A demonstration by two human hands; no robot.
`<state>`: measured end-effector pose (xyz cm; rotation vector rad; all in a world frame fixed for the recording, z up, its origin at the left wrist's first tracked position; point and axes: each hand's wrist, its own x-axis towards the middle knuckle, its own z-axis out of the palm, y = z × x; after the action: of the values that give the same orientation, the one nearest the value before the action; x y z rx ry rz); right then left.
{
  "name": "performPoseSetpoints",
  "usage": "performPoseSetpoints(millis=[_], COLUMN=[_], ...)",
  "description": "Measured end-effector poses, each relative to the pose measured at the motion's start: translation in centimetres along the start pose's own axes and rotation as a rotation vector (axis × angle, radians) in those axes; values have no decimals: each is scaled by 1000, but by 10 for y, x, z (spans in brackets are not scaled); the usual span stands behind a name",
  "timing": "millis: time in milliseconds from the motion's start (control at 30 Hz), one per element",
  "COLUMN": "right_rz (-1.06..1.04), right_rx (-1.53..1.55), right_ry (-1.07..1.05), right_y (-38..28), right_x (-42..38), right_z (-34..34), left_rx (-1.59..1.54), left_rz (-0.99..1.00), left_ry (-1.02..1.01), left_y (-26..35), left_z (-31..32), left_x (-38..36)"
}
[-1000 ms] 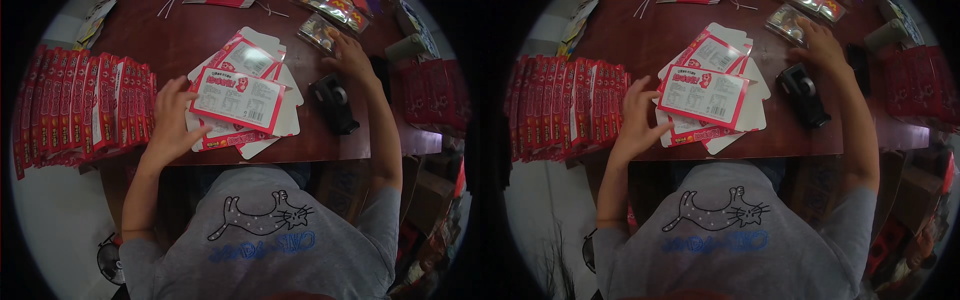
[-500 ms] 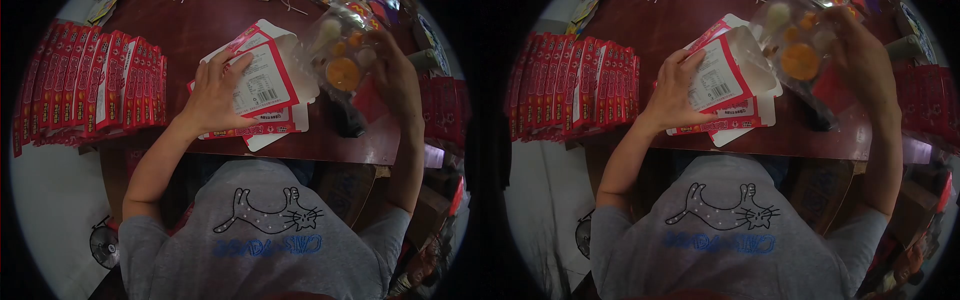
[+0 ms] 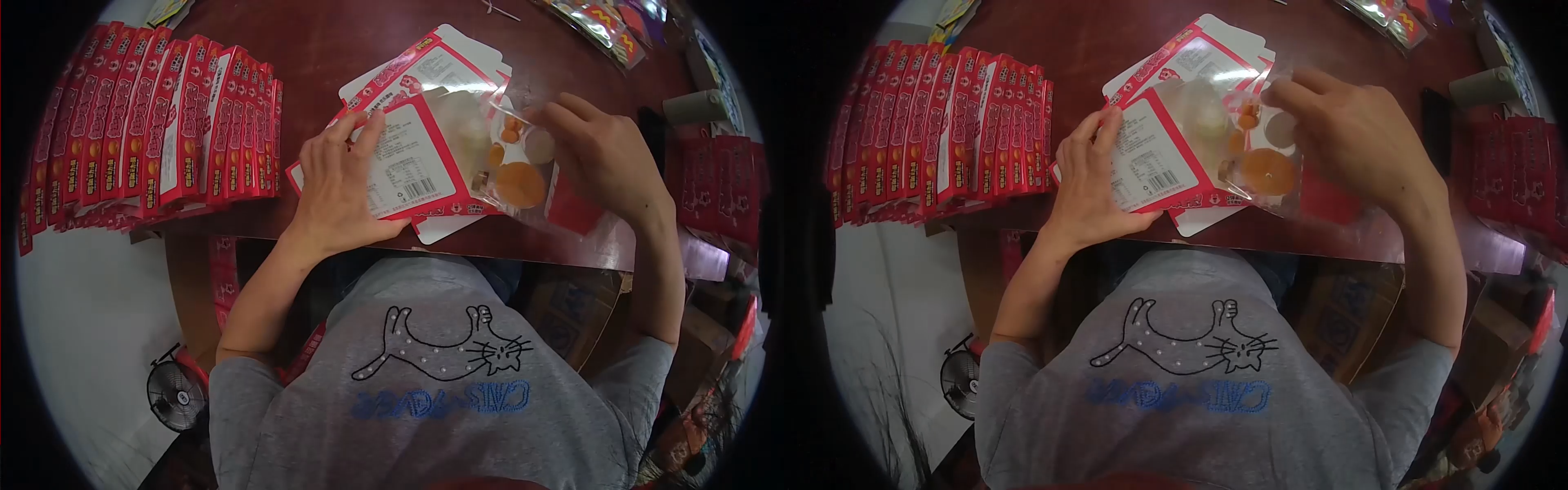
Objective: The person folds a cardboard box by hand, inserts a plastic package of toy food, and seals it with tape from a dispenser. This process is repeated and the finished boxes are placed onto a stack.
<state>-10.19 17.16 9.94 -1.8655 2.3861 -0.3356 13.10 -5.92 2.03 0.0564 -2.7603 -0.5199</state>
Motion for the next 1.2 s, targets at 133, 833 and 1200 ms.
performPoseSetpoints(millis=[133,833,1200], right_rz=[-23,355,424], right_rx=[-123,1247,1388], right_ry=[-177,725,200], right_y=[-20,-62,-47], right_x=[13,-18,-46], right_z=[1,83,98], left_rx=[-35,-638,-1355], left_rz=[43,-262,-368], left_ry=[-67,255,-22], left_y=[11,43,17], left_z=[7,19,27], left_x=[3,21,7])
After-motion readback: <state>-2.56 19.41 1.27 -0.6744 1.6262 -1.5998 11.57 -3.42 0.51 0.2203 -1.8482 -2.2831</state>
